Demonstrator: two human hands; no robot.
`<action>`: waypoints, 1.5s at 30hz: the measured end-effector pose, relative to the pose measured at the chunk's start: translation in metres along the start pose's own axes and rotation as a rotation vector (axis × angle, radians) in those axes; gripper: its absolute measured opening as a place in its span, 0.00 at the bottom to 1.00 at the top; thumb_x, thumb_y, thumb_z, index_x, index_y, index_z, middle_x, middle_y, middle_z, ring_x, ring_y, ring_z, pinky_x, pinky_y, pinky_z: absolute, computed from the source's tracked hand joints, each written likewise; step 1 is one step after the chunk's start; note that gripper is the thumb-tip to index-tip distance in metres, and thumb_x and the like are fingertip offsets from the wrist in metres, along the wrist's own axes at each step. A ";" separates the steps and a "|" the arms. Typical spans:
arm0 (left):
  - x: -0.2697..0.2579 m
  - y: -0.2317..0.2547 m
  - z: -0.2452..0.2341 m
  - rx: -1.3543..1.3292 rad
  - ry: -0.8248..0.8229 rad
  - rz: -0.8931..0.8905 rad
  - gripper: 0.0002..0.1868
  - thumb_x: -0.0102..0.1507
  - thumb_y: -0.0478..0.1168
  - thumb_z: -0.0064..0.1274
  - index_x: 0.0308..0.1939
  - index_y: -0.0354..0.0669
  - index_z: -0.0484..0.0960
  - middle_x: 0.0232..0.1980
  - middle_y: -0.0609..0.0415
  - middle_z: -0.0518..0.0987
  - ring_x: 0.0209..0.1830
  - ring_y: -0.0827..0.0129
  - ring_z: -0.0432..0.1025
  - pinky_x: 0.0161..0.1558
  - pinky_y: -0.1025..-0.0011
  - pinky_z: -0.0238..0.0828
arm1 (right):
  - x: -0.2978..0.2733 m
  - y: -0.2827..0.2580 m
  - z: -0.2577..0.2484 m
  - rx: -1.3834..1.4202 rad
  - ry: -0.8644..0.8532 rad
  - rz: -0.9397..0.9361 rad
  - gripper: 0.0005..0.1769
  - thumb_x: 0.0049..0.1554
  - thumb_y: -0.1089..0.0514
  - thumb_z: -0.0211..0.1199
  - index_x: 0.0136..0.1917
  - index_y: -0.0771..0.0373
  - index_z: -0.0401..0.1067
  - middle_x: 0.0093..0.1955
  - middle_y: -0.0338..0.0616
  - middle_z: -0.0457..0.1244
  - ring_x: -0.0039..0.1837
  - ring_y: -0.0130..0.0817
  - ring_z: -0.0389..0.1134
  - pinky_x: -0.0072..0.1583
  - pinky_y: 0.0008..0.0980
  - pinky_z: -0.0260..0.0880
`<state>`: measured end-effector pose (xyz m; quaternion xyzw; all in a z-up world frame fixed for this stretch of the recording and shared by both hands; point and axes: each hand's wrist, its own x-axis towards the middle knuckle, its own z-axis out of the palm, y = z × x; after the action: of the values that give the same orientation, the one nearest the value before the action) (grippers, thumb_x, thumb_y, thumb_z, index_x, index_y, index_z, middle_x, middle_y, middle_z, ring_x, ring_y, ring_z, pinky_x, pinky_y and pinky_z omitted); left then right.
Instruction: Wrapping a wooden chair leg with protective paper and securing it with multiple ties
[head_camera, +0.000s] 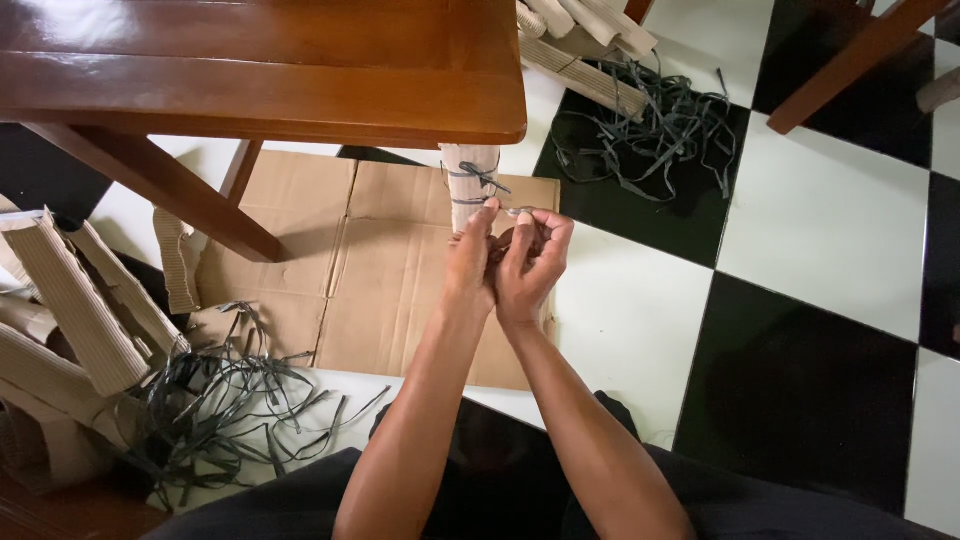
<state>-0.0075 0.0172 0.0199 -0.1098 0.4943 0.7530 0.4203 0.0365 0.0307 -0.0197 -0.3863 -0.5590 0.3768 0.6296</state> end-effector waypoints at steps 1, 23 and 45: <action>-0.004 0.002 0.003 0.016 -0.036 0.022 0.22 0.57 0.49 0.66 0.19 0.52 0.67 0.13 0.61 0.61 0.10 0.73 0.62 0.17 0.78 0.59 | 0.003 0.001 0.001 0.053 0.001 0.043 0.03 0.63 0.59 0.56 0.49 0.59 0.65 0.44 0.46 0.69 0.38 0.33 0.71 0.41 0.29 0.70; 0.115 -0.012 -0.130 2.264 -0.561 0.338 0.10 0.53 0.45 0.63 0.34 0.46 0.88 0.34 0.49 0.84 0.37 0.51 0.82 0.35 0.47 0.82 | -0.061 0.133 -0.009 -0.021 -0.244 0.919 0.06 0.58 0.53 0.54 0.45 0.56 0.65 0.38 0.39 0.65 0.33 0.27 0.66 0.29 0.22 0.60; 0.117 0.064 -0.452 1.675 0.360 0.302 0.15 0.60 0.47 0.57 0.48 0.46 0.85 0.58 0.43 0.77 0.43 0.35 0.79 0.46 0.39 0.78 | -0.158 0.040 0.039 -0.283 -1.044 0.540 0.09 0.60 0.58 0.56 0.46 0.62 0.75 0.43 0.47 0.71 0.39 0.33 0.74 0.36 0.25 0.74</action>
<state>-0.2411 -0.3095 -0.2261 0.1851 0.9539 0.1602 0.1738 -0.0181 -0.0933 -0.1184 -0.3585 -0.7210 0.5851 0.0968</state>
